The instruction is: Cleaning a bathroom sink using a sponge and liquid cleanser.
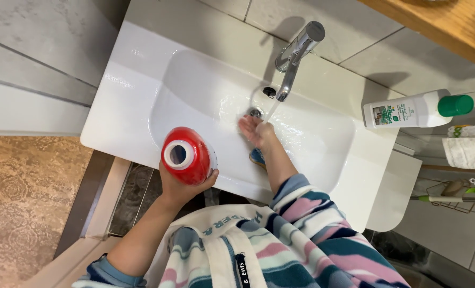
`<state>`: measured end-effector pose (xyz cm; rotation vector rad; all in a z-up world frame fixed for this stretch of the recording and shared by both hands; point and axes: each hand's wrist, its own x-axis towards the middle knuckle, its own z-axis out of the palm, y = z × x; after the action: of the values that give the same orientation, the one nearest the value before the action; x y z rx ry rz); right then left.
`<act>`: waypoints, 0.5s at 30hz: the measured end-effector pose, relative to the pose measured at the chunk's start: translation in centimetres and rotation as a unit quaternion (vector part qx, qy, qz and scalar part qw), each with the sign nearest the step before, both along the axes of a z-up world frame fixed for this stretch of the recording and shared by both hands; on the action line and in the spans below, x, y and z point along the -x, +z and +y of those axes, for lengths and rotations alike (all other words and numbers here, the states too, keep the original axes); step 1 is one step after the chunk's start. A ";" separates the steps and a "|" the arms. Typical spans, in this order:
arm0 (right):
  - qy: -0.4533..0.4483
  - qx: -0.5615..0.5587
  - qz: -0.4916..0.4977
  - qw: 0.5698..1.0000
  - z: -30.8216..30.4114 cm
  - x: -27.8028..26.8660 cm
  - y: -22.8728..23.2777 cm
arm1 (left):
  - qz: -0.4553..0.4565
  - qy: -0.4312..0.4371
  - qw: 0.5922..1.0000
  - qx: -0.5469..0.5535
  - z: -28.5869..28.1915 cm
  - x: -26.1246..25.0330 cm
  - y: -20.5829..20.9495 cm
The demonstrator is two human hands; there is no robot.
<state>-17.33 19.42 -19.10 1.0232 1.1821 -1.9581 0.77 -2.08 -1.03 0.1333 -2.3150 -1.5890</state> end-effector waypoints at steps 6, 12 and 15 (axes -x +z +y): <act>-0.024 -0.007 -0.009 1.000 2.3 -0.6 -7.9 | -0.005 -0.017 1.000 -0.018 0.3 1.6 2.5; 0.027 0.005 0.088 0.996 3.2 -2.2 -7.4 | -0.005 -0.169 0.977 -0.130 3.3 7.1 9.5; 0.055 0.017 0.168 0.984 3.1 -3.5 -5.2 | 0.070 -0.245 0.961 -0.110 6.9 10.9 14.1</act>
<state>-13.85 22.54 -24.32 0.6083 1.3461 -2.1089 -10.13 4.86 13.10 -0.5264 -2.1610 -2.0079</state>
